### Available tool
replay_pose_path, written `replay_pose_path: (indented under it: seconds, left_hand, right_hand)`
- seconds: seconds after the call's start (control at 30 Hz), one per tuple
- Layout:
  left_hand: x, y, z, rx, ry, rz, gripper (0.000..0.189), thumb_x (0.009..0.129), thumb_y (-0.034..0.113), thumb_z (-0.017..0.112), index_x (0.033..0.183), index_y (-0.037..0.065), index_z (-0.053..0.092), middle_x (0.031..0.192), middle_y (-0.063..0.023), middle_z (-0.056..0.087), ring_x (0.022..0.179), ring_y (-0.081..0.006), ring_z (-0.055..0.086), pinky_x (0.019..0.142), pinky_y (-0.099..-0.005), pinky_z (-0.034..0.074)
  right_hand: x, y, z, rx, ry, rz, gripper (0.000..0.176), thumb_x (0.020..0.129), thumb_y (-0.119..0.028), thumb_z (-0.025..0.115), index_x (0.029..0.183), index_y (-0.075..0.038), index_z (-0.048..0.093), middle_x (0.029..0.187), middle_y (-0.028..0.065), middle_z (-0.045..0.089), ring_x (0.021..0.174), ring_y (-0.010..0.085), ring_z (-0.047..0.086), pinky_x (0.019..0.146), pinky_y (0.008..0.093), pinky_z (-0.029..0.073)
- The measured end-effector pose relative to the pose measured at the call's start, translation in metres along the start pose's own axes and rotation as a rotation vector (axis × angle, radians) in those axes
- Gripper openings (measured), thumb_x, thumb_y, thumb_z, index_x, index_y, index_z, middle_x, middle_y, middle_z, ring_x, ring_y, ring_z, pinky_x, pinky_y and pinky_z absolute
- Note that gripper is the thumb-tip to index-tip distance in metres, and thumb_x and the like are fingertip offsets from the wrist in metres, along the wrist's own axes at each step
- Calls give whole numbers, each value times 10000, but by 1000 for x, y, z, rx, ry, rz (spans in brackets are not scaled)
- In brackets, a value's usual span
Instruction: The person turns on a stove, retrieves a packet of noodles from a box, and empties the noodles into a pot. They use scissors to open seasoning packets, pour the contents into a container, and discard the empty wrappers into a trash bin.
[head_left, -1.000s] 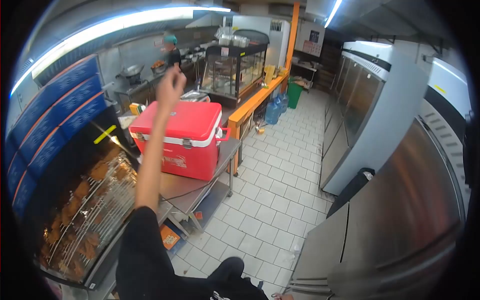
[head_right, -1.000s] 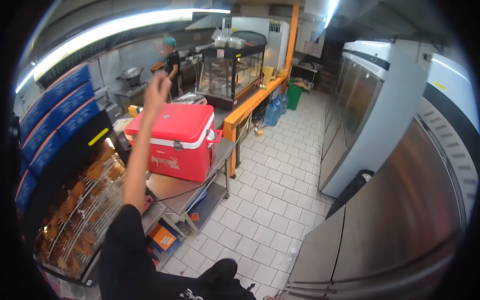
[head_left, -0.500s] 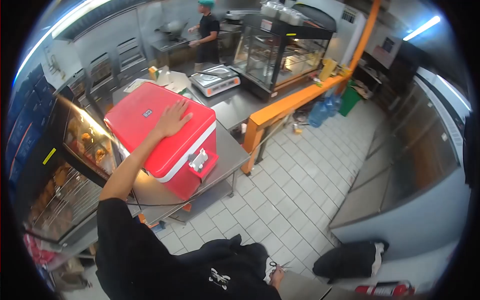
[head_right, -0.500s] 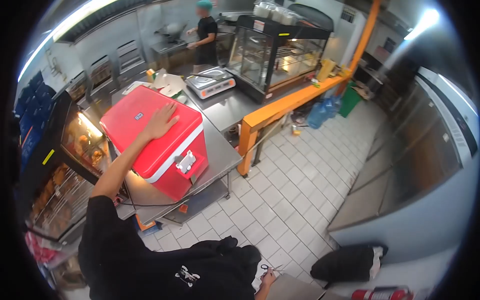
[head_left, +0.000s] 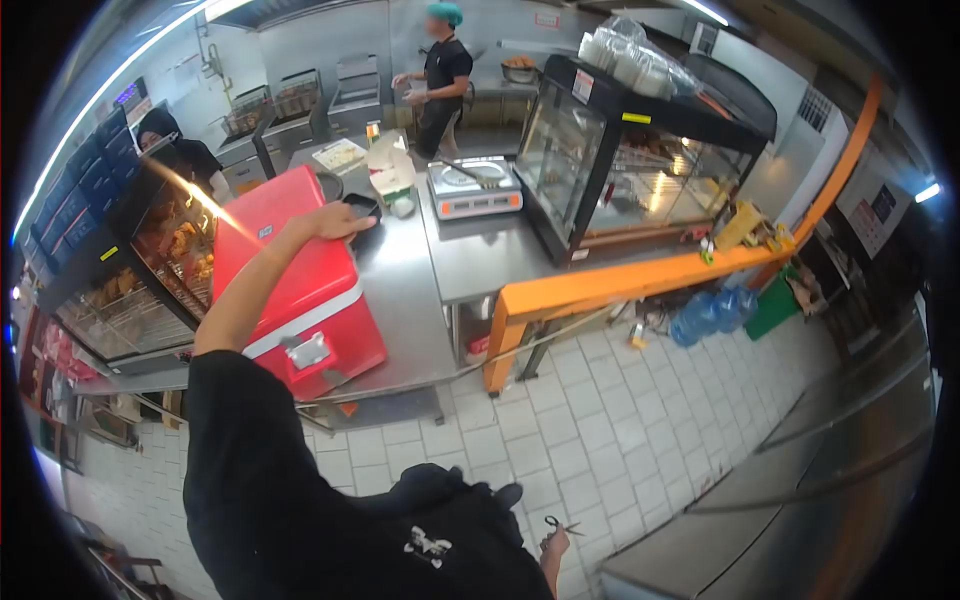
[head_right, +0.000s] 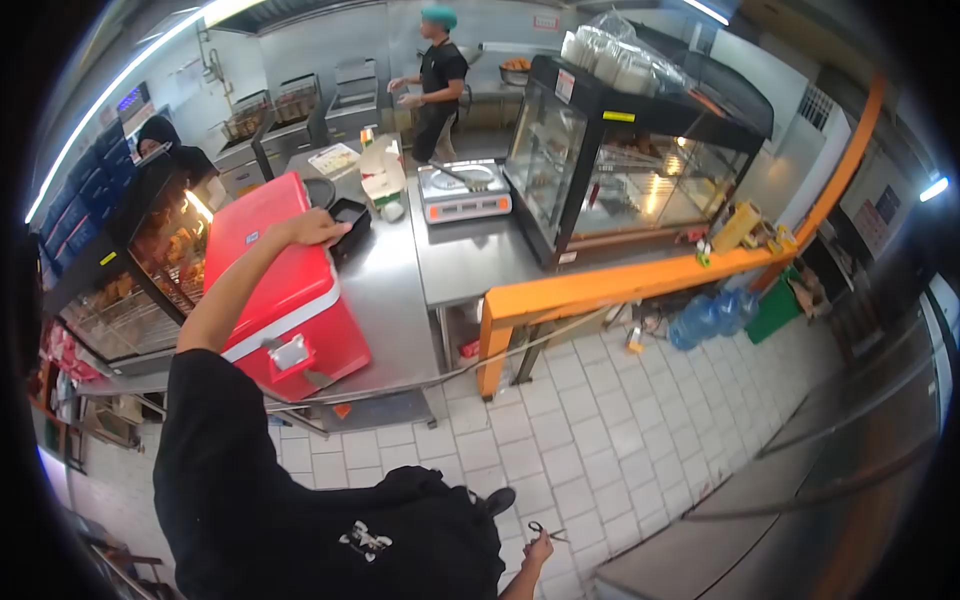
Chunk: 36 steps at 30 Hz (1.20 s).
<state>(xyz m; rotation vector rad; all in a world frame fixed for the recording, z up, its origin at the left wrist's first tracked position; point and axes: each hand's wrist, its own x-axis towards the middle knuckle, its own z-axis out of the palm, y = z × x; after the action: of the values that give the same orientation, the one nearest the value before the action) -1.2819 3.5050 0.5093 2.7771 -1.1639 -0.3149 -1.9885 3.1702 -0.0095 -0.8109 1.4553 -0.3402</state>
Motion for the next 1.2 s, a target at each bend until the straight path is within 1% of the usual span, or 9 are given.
replay_pose_path:
  seconds: [0.17,0.33,0.43,0.5,0.57,0.7,0.77,0.97,1.2]
  left_hand:
    - [-22,13,-7,-107,10,-181,722,957,617,365,632,51,673,682,-133,657,766,-306,634,793,-360,482]
    - [-61,26,-13,69,217,-10,465,964,420,512,1180,13,574,1120,-168,638,1072,-307,606,918,-403,461]
    - [-139,7,-3,3,783,-259,448,963,397,534,1179,6,575,1090,-174,649,1089,-287,609,934,-390,458]
    - [-214,-6,23,-59,1077,-700,455,960,380,552,1188,-13,568,1103,-198,648,1108,-237,607,950,-362,448]
    - [-289,-7,58,-392,948,-1311,543,964,459,505,1224,-11,583,1171,-179,638,1145,-233,591,964,-370,441]
    - [-327,9,134,-1194,1091,-989,675,990,565,351,1284,-7,556,1254,-119,612,1167,-206,564,995,-356,405]
    - [-306,20,141,-1298,1225,-857,732,990,603,286,1309,-6,536,1295,-99,590,1192,-199,539,1035,-350,361]
    - [-278,29,140,-1476,1515,-801,808,956,668,281,1320,-15,513,1320,-107,569,1247,-201,484,1089,-353,275]
    - [-277,20,133,-1583,1643,-884,817,952,670,283,1325,-18,517,1375,-128,526,1307,-215,437,1116,-374,234]
  right_hand:
    - [72,-91,-26,-356,-162,-18,329,948,-316,572,747,-72,479,543,14,414,367,108,358,320,282,281]
    - [149,-149,-20,-575,-168,20,385,951,-353,559,699,-95,423,537,7,392,368,113,360,317,265,249]
    - [166,-175,34,-330,-108,50,352,965,-326,538,718,-93,444,534,1,408,381,102,390,310,260,256]
    - [161,-181,87,-387,-169,7,371,966,-354,534,700,-113,439,526,-1,402,380,100,386,308,254,253]
    - [159,-175,126,-395,-300,-81,379,964,-368,532,693,-120,439,521,1,401,379,102,385,311,255,263]
    - [113,-172,222,-789,-528,-199,400,949,-381,552,682,-98,459,523,6,422,405,133,432,343,290,331]
    - [143,-158,251,-1057,-898,-903,401,944,-384,564,690,-79,505,545,16,455,460,144,485,393,291,378]
    - [80,-226,367,-1139,-798,-255,429,942,-430,569,726,-59,555,585,32,503,494,139,514,422,286,400]
    - [89,-263,388,-1330,-733,-294,387,931,-446,576,907,-60,577,653,28,546,563,155,565,465,311,435]
